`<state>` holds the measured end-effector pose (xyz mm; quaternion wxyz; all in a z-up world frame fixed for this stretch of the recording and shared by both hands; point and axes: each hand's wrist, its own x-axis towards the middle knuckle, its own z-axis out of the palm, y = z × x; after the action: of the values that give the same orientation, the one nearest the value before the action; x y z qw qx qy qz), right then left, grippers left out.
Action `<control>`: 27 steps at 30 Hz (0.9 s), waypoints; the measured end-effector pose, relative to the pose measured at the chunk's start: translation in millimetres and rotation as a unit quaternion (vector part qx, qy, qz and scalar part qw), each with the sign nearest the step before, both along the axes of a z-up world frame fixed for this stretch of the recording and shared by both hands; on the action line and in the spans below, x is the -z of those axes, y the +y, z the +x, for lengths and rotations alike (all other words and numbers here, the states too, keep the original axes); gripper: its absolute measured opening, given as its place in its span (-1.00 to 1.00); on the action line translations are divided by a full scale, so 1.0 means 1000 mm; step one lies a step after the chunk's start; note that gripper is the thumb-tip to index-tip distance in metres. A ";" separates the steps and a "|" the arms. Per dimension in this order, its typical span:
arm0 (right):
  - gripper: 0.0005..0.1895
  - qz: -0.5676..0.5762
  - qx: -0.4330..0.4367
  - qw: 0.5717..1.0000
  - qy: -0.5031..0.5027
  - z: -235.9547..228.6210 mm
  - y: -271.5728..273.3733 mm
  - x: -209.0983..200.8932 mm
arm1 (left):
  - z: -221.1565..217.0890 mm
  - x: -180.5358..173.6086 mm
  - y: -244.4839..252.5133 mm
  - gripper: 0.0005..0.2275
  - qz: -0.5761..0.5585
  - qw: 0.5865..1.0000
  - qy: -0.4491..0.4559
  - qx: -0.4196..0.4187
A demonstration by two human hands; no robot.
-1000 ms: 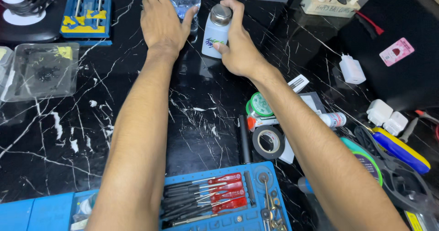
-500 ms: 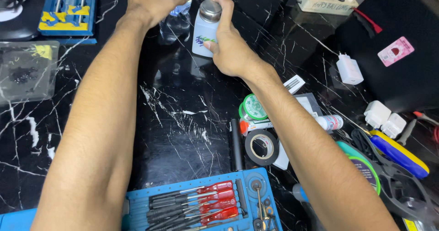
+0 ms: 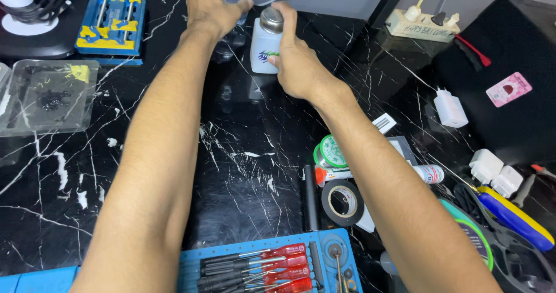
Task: The person organizes various items on a black marble countertop, including a blue tool kit, bottles, tubes, and a roll of tape. They move the items around, pick them up, and place them in different positions on the surface.
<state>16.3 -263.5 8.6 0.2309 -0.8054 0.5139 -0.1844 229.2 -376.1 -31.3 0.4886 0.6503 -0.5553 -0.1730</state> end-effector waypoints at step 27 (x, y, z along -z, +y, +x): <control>-0.36 -0.051 -0.050 0.995 -0.069 -0.026 0.092 -0.019 | 0.021 0.006 0.167 -0.68 0.105 0.943 -0.273 0.156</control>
<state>-9.5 -171.3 27.5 0.2336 -0.8259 0.4460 -0.2537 250.5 -209.4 -37.5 0.2142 0.6255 -0.7406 -0.1199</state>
